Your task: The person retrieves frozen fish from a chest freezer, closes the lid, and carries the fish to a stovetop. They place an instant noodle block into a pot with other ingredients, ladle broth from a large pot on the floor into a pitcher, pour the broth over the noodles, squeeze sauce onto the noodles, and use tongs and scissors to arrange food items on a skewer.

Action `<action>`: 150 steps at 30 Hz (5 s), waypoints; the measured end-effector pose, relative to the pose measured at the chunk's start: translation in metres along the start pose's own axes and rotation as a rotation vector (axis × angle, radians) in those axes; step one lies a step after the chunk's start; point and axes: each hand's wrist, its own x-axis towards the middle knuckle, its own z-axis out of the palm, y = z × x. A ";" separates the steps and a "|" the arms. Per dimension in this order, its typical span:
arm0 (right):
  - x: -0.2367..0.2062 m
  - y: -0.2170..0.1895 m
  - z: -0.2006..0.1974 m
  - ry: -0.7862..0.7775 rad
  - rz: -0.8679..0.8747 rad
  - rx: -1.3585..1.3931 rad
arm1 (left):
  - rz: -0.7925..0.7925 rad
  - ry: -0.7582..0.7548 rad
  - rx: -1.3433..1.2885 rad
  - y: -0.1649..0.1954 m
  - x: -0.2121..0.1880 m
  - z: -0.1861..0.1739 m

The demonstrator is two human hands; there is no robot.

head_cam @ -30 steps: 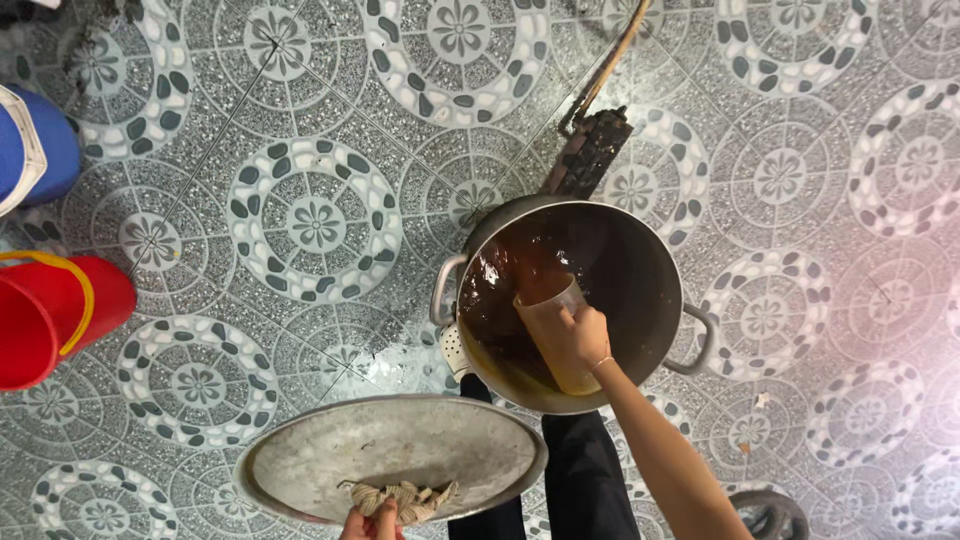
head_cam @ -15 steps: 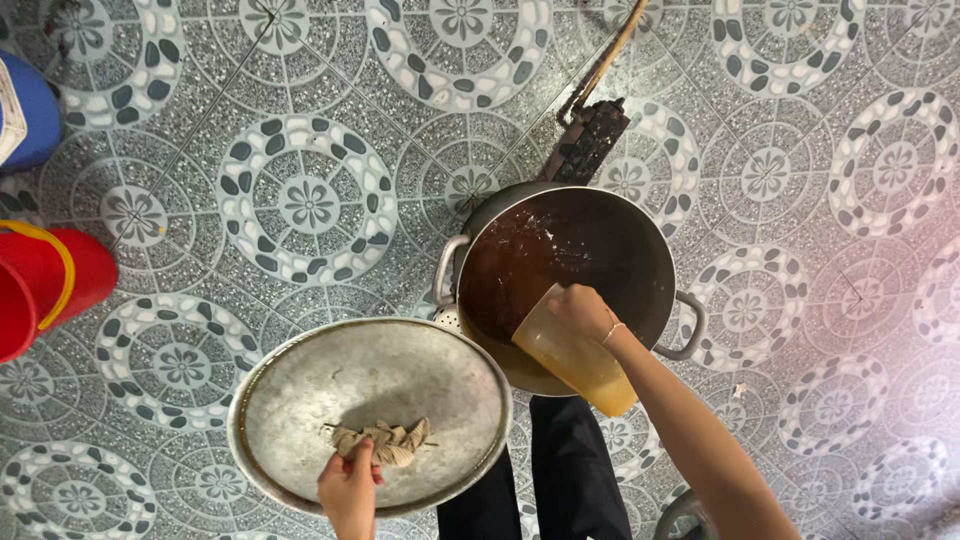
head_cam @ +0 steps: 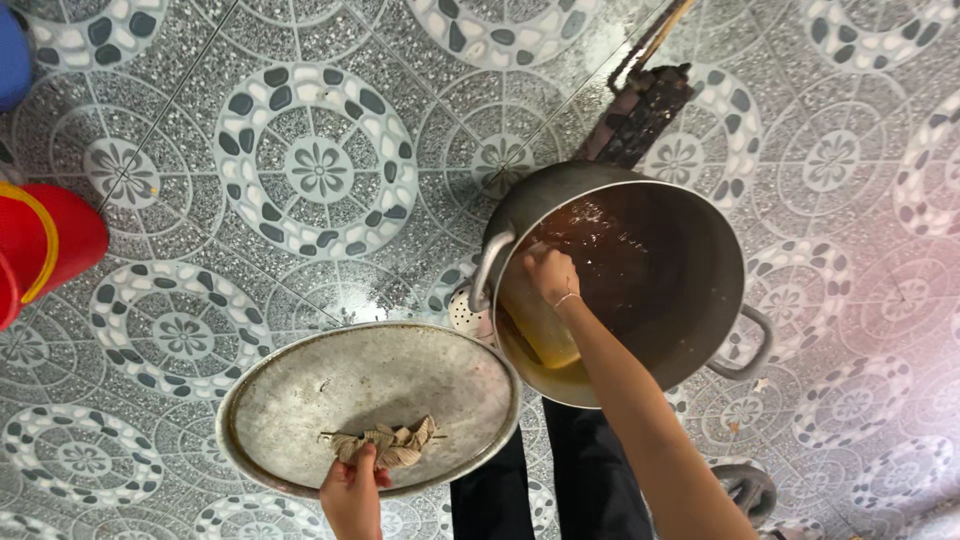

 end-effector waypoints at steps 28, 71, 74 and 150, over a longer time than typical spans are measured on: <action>-0.104 0.109 -0.098 0.159 -0.268 0.198 | 0.089 -0.052 -0.157 0.014 -0.040 0.015; -0.005 0.066 -0.046 0.307 -0.449 0.412 | -0.138 0.011 0.000 -0.012 -0.026 0.006; -0.050 0.088 -0.049 0.220 -0.378 0.509 | 0.040 -0.081 -0.155 -0.012 -0.036 0.003; -0.789 0.287 0.185 2.109 -0.024 2.048 | 1.038 -1.435 0.957 -0.138 -0.445 0.152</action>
